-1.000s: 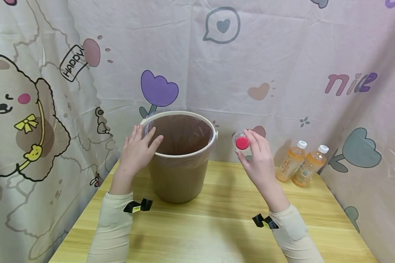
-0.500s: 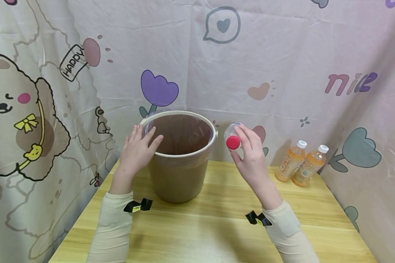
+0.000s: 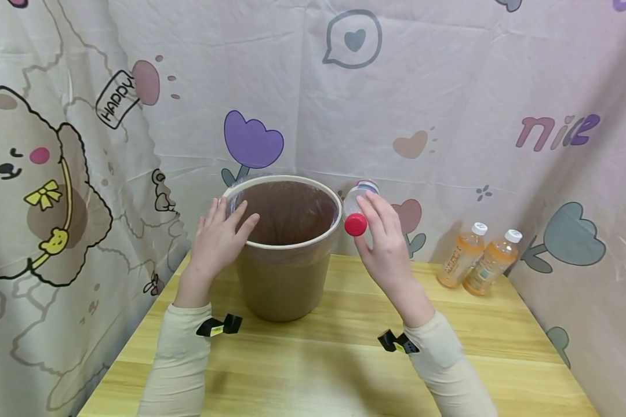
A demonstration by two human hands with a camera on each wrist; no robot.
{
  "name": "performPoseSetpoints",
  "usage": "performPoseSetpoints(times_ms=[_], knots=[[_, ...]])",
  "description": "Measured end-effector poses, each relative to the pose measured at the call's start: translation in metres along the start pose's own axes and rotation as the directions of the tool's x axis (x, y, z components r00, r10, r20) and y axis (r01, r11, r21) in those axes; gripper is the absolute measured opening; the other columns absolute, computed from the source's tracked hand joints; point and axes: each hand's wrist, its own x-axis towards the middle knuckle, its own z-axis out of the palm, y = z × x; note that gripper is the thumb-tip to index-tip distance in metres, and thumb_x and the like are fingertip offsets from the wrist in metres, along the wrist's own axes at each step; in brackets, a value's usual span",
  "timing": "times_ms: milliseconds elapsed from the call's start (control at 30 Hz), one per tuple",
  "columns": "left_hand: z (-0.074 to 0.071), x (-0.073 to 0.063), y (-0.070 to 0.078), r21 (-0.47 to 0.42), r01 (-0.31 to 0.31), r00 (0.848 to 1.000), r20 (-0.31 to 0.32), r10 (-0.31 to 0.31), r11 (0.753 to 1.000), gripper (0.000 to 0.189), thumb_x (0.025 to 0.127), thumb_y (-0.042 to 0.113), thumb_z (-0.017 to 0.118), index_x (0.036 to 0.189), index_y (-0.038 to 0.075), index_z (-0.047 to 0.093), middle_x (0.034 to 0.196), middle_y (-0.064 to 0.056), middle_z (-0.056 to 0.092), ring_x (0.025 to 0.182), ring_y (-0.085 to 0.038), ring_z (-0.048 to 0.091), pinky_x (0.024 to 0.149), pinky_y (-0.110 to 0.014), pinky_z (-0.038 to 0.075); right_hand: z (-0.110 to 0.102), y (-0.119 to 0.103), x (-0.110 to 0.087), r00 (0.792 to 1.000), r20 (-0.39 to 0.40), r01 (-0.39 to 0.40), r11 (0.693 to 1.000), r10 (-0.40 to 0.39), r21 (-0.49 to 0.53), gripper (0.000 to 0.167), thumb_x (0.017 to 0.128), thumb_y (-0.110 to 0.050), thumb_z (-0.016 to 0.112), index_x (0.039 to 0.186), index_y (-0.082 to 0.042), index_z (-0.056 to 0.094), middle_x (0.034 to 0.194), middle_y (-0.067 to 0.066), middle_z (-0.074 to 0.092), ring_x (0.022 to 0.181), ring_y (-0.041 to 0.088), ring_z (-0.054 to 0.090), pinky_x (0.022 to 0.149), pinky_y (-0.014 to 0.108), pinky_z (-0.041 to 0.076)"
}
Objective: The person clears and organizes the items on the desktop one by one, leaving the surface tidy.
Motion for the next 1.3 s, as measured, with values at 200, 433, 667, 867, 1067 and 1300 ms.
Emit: performPoseSetpoints(times_ms=[200, 433, 667, 867, 1067, 1300], knots=[[0.001, 0.001, 0.0, 0.003, 0.0, 1.0, -0.003, 0.0, 1.0, 0.082, 0.094, 0.073, 0.017, 0.155, 0.019, 0.028, 0.162, -0.025, 0.007, 0.152, -0.04, -0.001, 0.118, -0.067, 0.003, 0.007, -0.006, 0.002, 0.999, -0.025, 0.031, 0.999, -0.031, 0.033, 0.055, 0.08, 0.005, 0.073, 0.131, -0.003, 0.056, 0.137, 0.018, 0.054, 0.131, 0.034, 0.048, 0.113, 0.037, 0.04], [0.001, 0.001, 0.0, 0.002, 0.002, 1.0, -0.004, -0.002, 1.0, 0.082, 0.094, 0.073, 0.017, 0.155, 0.019, 0.029, 0.162, -0.025, 0.007, 0.152, -0.04, -0.002, 0.118, -0.067, 0.003, 0.015, -0.012, 0.004, 0.998, -0.042, 0.057, 0.995, -0.053, 0.086, 0.053, 0.08, 0.005, 0.074, 0.13, -0.001, 0.056, 0.137, 0.019, 0.054, 0.132, 0.033, 0.048, 0.113, 0.037, 0.041], [-0.001, 0.002, 0.001, 0.0, 0.01, 1.0, 0.003, -0.01, 1.0, 0.082, 0.094, 0.074, 0.017, 0.155, 0.02, 0.027, 0.163, -0.024, 0.006, 0.152, -0.039, -0.003, 0.118, -0.066, 0.002, 0.022, -0.017, 0.003, 0.997, -0.03, 0.077, 0.993, -0.075, 0.092, 0.054, 0.08, 0.004, 0.075, 0.129, -0.002, 0.055, 0.136, 0.019, 0.055, 0.132, 0.032, 0.05, 0.107, 0.038, 0.047], [-0.001, 0.001, 0.001, -0.003, 0.007, 1.0, 0.006, -0.007, 1.0, 0.081, 0.095, 0.073, 0.017, 0.155, 0.019, 0.027, 0.163, -0.024, 0.006, 0.152, -0.04, -0.003, 0.118, -0.067, 0.002, 0.03, -0.018, -0.001, 0.996, 0.016, 0.088, 0.988, -0.091, 0.125, 0.057, 0.076, 0.01, 0.075, 0.129, 0.0, 0.055, 0.136, 0.02, 0.055, 0.132, 0.035, 0.051, 0.108, 0.036, 0.045], [0.0, 0.0, 0.0, -0.005, 0.006, 1.0, 0.0, -0.006, 1.0, 0.082, 0.095, 0.073, 0.017, 0.155, 0.019, 0.028, 0.163, -0.024, 0.006, 0.152, -0.04, -0.002, 0.118, -0.067, 0.002, 0.036, -0.018, -0.006, 0.99, 0.084, 0.099, 0.987, -0.11, 0.123, 0.064, 0.073, 0.01, 0.078, 0.131, -0.002, 0.053, 0.138, 0.019, 0.054, 0.133, 0.034, 0.05, 0.108, 0.038, 0.045], [0.0, 0.0, 0.001, -0.005, 0.005, 1.0, 0.004, -0.005, 1.0, 0.081, 0.095, 0.073, 0.017, 0.155, 0.019, 0.026, 0.163, -0.025, 0.005, 0.152, -0.04, -0.003, 0.117, -0.068, 0.002, 0.042, -0.02, -0.006, 0.986, 0.1, 0.116, 0.984, -0.13, 0.138, 0.063, 0.073, 0.009, 0.079, 0.13, -0.003, 0.054, 0.138, 0.019, 0.053, 0.133, 0.032, 0.049, 0.109, 0.038, 0.043]])
